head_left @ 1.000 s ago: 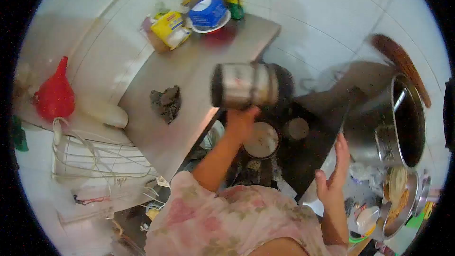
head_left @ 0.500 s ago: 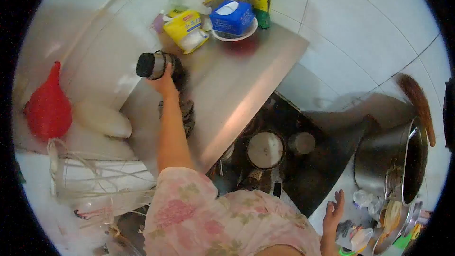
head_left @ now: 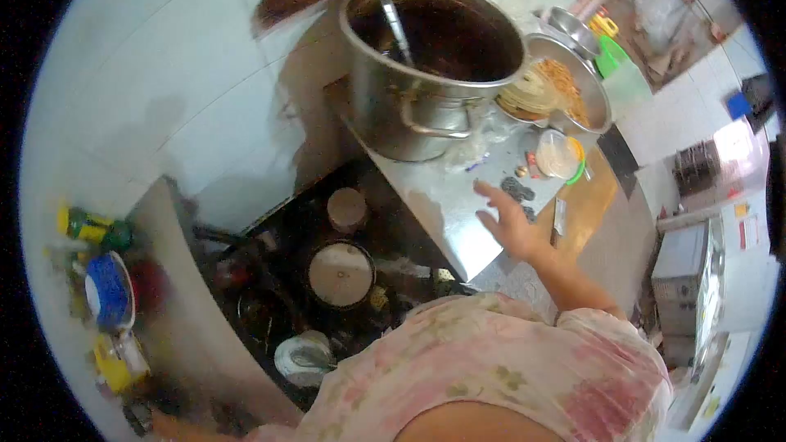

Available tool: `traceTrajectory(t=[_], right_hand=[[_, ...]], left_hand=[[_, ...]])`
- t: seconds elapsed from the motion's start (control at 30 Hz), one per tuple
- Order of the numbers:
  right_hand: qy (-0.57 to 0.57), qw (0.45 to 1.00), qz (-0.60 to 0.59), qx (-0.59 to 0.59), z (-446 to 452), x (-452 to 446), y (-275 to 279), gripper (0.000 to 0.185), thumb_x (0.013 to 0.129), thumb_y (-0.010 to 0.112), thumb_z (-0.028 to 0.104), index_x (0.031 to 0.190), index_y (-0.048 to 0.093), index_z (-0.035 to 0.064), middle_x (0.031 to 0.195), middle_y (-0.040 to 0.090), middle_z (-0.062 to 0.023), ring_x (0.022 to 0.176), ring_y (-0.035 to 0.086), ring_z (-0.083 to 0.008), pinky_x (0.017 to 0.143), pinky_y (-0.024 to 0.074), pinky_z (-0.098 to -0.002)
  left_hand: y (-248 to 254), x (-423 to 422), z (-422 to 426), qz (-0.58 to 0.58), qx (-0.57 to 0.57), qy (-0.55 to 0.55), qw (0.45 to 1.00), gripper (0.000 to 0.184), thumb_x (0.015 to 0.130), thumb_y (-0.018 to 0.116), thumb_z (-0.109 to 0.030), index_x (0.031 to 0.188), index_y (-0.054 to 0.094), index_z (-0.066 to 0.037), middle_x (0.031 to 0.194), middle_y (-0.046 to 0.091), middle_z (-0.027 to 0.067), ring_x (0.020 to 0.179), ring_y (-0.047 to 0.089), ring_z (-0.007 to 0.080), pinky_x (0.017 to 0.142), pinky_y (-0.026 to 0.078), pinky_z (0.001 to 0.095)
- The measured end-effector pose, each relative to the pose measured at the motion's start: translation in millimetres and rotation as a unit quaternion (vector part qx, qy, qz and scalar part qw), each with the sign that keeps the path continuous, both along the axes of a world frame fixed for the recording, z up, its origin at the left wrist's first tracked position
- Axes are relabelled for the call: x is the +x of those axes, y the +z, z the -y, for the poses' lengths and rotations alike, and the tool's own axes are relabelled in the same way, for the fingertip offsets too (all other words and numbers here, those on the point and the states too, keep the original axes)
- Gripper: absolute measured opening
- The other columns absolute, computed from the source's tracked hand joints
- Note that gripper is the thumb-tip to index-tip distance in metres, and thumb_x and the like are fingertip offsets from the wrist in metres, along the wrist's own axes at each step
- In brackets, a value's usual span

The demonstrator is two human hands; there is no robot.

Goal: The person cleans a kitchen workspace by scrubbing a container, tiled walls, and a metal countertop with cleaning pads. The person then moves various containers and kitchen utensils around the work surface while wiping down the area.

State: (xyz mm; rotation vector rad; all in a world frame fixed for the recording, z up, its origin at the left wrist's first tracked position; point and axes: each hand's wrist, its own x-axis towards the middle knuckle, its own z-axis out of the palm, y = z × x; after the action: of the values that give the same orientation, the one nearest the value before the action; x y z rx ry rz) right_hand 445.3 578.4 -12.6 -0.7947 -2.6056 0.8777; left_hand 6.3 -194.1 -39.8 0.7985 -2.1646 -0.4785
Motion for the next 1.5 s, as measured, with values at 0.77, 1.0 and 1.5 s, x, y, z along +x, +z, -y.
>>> traceTrajectory(t=[0.77, 1.0, 1.5], right_hand=[[-0.22, 0.701, -0.27, -0.622, -278, 51, -65, 0.026, 0.088, 0.058, 0.018, 0.109, 0.05, 0.0039, 0.106, 0.055, -0.0114, 0.094, 0.057, -0.0325, 0.083, 0.0484, -0.0481], [-0.23, 0.692, -0.28, -0.625, -251, 51, -78, 0.017, 0.089, 0.06, 0.02, 0.093, 0.052, 0.0055, 0.083, 0.053, -0.0046, 0.075, 0.054, -0.0209, 0.077, 0.0507, -0.0445], [-0.034, 0.771, -0.3, -0.56, -248, 99, -39, 0.031, 0.091, 0.052, 0.02, 0.113, 0.054, -0.0021, 0.108, 0.06, -0.0136, 0.09, 0.06, -0.0235, 0.076, 0.0498, -0.0383]], left_hand=[[0, 326, -832, 0.218, 0.375, -0.782, 0.447, 0.025, 0.086, 0.056, -0.004, 0.11, 0.059, 0.0, 0.105, 0.063, 0.0074, 0.098, 0.058, 0.0144, 0.087, 0.044, 0.0266], [23, 335, -901, -0.023, -0.1, -0.867, 0.488, 0.032, 0.079, 0.054, -0.004, 0.111, 0.059, -0.007, 0.123, 0.052, 0.0117, 0.116, 0.048, 0.0282, 0.097, 0.04, 0.0393], [89, 357, -902, -0.245, -0.136, -0.872, 0.402, 0.013, 0.072, 0.055, -0.02, 0.084, 0.057, -0.012, 0.084, 0.058, 0.0039, 0.082, 0.056, 0.0216, 0.063, 0.048, 0.0342]])
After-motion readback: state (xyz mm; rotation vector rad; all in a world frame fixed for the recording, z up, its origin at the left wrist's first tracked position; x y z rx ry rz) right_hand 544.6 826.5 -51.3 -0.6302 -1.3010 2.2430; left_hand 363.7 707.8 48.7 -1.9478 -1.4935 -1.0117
